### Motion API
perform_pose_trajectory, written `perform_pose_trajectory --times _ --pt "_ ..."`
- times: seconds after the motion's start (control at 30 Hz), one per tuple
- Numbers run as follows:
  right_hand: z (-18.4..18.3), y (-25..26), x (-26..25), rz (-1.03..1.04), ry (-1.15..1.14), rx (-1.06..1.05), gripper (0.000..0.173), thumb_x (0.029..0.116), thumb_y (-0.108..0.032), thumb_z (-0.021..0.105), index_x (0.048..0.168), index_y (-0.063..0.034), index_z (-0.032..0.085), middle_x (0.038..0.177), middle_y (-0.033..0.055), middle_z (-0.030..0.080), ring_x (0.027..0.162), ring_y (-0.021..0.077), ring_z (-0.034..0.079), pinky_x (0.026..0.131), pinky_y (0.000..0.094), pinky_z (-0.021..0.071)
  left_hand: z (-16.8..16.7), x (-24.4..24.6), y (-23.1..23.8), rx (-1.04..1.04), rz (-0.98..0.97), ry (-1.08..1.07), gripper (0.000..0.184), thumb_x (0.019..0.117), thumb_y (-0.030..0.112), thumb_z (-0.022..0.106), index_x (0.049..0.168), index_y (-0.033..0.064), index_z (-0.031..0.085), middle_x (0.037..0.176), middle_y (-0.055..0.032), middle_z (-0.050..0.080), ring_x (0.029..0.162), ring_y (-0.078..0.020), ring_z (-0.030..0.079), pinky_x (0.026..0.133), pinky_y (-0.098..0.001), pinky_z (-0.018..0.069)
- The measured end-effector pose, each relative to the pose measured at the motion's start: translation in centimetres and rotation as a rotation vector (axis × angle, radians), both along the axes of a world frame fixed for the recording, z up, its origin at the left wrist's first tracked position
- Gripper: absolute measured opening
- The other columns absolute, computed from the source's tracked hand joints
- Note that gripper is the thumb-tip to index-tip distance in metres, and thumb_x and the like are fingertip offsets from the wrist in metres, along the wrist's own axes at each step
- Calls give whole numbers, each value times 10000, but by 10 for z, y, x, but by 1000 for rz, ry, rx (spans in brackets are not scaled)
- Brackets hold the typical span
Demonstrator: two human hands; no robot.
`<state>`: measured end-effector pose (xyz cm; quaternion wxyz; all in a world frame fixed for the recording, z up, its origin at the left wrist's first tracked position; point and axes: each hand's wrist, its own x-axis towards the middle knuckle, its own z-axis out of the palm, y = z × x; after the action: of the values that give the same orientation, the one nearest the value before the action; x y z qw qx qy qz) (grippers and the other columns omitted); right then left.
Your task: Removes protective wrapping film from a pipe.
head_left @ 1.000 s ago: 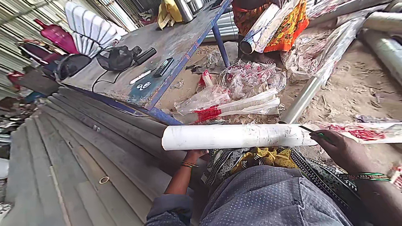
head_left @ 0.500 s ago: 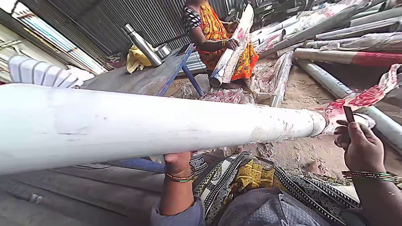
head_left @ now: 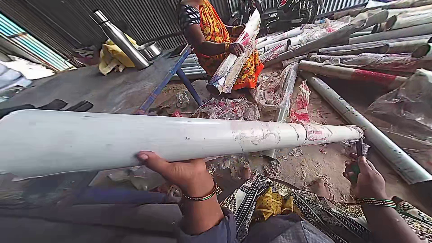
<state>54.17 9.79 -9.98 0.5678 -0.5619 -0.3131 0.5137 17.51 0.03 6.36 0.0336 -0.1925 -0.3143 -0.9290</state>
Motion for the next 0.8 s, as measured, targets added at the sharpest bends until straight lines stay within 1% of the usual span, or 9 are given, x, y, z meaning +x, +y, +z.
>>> perform_pose_trajectory --times 0.13,0.23,0.33,0.4,0.47,0.5,0.57,0.7,0.8 --pt "-7 2 -12 33 -29 -10 409 1139 -290 236 1194 -55 567 657 -78 590 467 -9 491 439 142 407 -11 -29 6 -74 -61 -205 524 1097 464 134 1480 160 319 1393 -90 522 1283 -207 549 1022 -471 499" --pt "-16 3 -20 65 -71 -39 426 1136 -287 222 1200 -54 573 659 -81 588 468 -9 484 437 143 399 -26 -56 4 -113 -42 -193 656 1065 566 51 1551 173 251 1482 -102 476 1343 -220 514 1053 -477 481" --pt "-16 6 -35 113 -97 -35 415 1134 -259 221 1206 -36 563 667 -72 618 466 -3 505 442 147 420 -38 -75 2 38 116 -13 620 1073 476 40 1451 64 308 1329 -126 550 1251 -226 564 1033 -468 489" --pt "-11 3 -45 190 -123 19 392 1123 -220 218 1220 -17 539 682 -72 645 481 -4 544 458 142 452 -50 -79 0 184 75 151 677 1049 545 112 1349 -9 360 1249 -178 613 1197 -303 610 996 -522 511" --pt "-4 -3 -56 258 -149 81 372 1109 -198 223 1206 -16 532 687 -87 656 496 -17 566 472 130 471 -61 -81 -5 260 -121 224 859 982 708 201 1425 -19 315 1440 -250 512 1327 -407 525 1042 -582 475" --pt "-1 -6 -61 287 -165 105 364 1104 -201 226 1198 -22 529 691 -93 657 504 -21 571 481 130 478 -65 -81 -6 303 -219 214 938 927 782 276 1450 5 331 1487 -243 474 1348 -418 501 1055 -595 462" --pt "4 -13 -70 333 -208 143 362 1096 -210 242 1204 -26 534 715 -95 660 531 -18 581 506 141 492 -68 -82 -6 327 -253 165 1002 860 848 344 1426 23 398 1404 -223 564 1286 -403 564 1005 -580 503" --pt "14 -30 -75 369 -250 151 377 1084 -240 275 1268 -33 532 792 -77 672 629 14 641 555 181 538 -68 -78 -5 362 -69 97 820 1004 687 242 1374 -28 399 1265 -206 627 1215 -350 607 1001 -557 504" --pt "25 -42 -77 353 -246 158 366 1091 -224 276 1282 -27 518 781 -75 666 605 10 630 534 176 528 -43 -53 -10 242 17 -69 686 1062 571 116 1444 34 306 1305 -150 568 1239 -263 578 1023 -504 494"
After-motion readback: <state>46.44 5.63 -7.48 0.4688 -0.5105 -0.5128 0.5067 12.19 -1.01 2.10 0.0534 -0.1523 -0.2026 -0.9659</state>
